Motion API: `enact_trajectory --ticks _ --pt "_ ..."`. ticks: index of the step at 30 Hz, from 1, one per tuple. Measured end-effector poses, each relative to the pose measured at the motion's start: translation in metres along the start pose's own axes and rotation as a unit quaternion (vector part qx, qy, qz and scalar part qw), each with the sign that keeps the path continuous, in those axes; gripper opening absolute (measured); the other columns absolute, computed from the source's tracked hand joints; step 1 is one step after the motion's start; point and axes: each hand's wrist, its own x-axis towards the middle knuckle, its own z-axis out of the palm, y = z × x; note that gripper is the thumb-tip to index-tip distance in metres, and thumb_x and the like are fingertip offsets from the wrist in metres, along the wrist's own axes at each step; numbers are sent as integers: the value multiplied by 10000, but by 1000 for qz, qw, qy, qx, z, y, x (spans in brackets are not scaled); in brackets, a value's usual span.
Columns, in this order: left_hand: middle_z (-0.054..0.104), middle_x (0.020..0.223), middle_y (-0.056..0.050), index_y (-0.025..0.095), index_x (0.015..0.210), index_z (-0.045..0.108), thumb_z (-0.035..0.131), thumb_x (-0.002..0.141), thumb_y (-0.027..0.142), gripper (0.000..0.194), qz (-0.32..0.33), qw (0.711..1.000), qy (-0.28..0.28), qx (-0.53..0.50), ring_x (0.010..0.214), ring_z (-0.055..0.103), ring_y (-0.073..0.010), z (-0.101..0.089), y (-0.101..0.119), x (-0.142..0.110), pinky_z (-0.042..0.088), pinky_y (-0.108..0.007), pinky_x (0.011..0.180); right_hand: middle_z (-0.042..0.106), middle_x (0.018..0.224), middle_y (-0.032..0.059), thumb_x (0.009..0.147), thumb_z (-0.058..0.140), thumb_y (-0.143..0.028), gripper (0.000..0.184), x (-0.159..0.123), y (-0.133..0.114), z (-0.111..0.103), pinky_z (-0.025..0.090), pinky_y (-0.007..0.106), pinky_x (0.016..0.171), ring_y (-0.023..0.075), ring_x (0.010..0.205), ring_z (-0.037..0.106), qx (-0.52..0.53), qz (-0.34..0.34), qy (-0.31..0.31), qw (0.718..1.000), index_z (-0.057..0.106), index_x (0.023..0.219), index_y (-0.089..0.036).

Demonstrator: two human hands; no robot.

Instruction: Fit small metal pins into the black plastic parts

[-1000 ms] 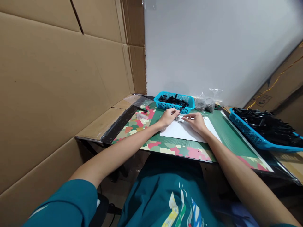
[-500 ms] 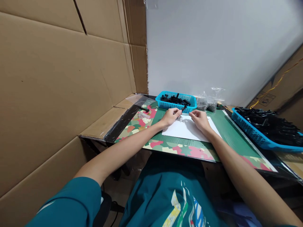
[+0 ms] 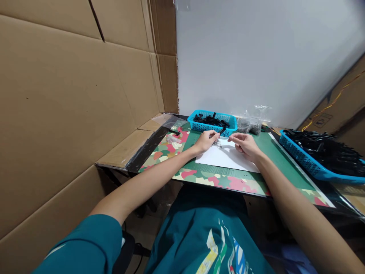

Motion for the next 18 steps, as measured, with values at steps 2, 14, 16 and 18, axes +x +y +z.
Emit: enact_trajectory --ticks 2,14,16,18 --pt "642 734 -41 154 882 660 548 968 519 392 1 1000 -3 -3 700 566 -167 0 0 0 424 -310 695 727 826 46 608 967 -518 478 1 -1 -1 174 244 401 26 447 304 39 10 1 999 732 841 -172" --pt "634 742 17 186 1175 581 645 947 555 438 -64 990 -32 -118 515 457 -80 3 8 -3 346 -242 525 747 867 28 607 972 -536 501 -1 -6 3 159 253 396 25 435 271 86 0 -12 996 733 890 -198" --pt "627 719 30 209 1230 551 661 952 543 448 -68 987 -38 -138 493 461 -76 3 11 -4 327 -228 496 756 884 34 620 953 -573 514 -2 -8 4 159 259 404 33 438 260 83 -3 -7 997 700 879 -209" --pt "631 719 26 218 1219 568 662 964 531 414 -61 987 -45 -145 473 463 -67 2 13 -5 316 -219 473 743 862 27 621 939 -607 533 -3 -10 4 163 263 415 45 452 262 77 -8 -3 997 677 875 -220"
